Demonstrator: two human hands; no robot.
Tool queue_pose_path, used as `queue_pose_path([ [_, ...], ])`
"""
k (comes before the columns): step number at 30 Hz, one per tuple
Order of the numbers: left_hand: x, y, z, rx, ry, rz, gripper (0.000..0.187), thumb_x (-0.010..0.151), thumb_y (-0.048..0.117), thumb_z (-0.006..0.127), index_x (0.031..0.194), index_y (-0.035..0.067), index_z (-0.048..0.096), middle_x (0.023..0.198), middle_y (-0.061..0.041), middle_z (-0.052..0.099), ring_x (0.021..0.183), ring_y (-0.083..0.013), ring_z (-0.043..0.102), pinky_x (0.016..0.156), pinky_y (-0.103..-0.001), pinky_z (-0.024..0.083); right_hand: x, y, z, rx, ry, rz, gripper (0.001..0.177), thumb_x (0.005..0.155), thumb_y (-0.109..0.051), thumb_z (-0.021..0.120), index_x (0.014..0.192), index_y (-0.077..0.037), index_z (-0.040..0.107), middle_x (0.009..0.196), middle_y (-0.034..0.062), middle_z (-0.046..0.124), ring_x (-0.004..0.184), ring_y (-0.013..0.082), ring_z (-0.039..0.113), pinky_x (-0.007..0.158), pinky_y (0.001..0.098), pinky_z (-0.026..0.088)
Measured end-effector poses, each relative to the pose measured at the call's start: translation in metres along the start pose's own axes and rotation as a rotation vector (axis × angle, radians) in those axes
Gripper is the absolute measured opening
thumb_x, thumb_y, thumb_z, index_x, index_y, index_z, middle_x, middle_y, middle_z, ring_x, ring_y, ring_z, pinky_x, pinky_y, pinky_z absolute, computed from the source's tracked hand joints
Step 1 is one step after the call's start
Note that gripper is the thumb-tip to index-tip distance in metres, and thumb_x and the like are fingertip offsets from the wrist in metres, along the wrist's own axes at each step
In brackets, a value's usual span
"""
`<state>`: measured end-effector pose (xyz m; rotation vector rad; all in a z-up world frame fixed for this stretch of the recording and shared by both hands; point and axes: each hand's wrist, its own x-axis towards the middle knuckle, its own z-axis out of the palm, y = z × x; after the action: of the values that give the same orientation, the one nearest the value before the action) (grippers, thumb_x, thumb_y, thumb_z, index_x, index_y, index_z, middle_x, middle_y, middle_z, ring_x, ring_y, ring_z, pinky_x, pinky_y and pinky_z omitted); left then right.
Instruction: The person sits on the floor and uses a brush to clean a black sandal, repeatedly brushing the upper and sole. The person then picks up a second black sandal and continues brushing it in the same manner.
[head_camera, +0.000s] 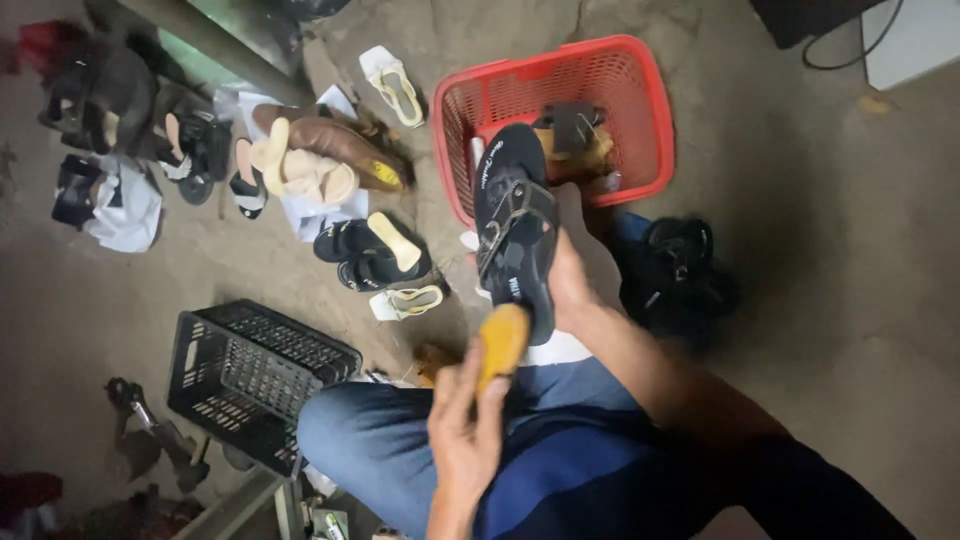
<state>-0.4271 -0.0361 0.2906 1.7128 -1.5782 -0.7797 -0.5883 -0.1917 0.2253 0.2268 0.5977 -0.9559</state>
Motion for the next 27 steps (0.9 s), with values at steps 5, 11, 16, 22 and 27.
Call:
queue_pose_path([
  [5,0.06,-0.009,0.029,-0.101,0.186,0.278,0.047,0.094,0.014,0.073,0.14,0.007,0.064,0.086,-0.009,0.058,0.074,-0.0224,0.064,0.073,-0.031,0.054,0.003,-0.009,0.007,-0.069,0.012,-0.007,0.086,0.082,-0.079,0.048,0.132,-0.01,0.065,0.123,0.018,0.07,0.101,0.0404,0.069,0.078,0.0531,0.055],
  [11,0.048,0.003,0.045,-0.137,0.057,0.295,0.048,0.09,0.018,0.076,0.137,0.011,0.068,0.075,-0.009,0.057,0.062,-0.0261,0.064,0.058,-0.033,0.053,0.008,-0.034,0.02,-0.183,0.021,-0.04,0.085,0.083,-0.078,0.047,0.132,-0.01,0.064,0.124,0.0184,0.069,0.102,0.0404,0.068,0.08,0.0531,0.054],
  [16,0.072,0.012,0.033,-0.182,0.15,0.361,0.047,0.089,0.017,0.078,0.135,0.012,0.069,0.083,-0.006,0.061,0.063,-0.0229,0.065,0.057,-0.029,0.053,0.013,-0.026,0.013,-0.269,0.051,-0.02,0.085,0.084,-0.077,0.047,0.133,-0.01,0.064,0.125,0.0187,0.068,0.104,0.0403,0.067,0.081,0.0531,0.054],
  [22,0.056,-0.018,0.038,-0.151,0.135,0.35,0.044,0.085,0.028,0.082,0.126,0.017,0.075,0.082,-0.003,0.064,0.059,-0.0237,0.068,0.054,-0.03,0.056,0.04,-0.041,-0.077,-0.362,0.081,-0.016,0.084,0.085,-0.075,0.046,0.134,-0.01,0.063,0.126,0.0191,0.067,0.105,0.0403,0.066,0.083,0.0532,0.053],
  [27,0.049,-0.014,0.029,-0.03,0.111,0.333,0.036,0.087,0.036,0.079,0.121,0.024,0.076,0.086,0.002,0.066,0.061,-0.0236,0.07,0.054,-0.036,0.058,0.037,-0.033,-0.136,-0.444,0.103,0.02,0.083,0.086,-0.074,0.046,0.135,-0.01,0.062,0.127,0.0195,0.066,0.107,0.0403,0.065,0.084,0.0532,0.052],
])
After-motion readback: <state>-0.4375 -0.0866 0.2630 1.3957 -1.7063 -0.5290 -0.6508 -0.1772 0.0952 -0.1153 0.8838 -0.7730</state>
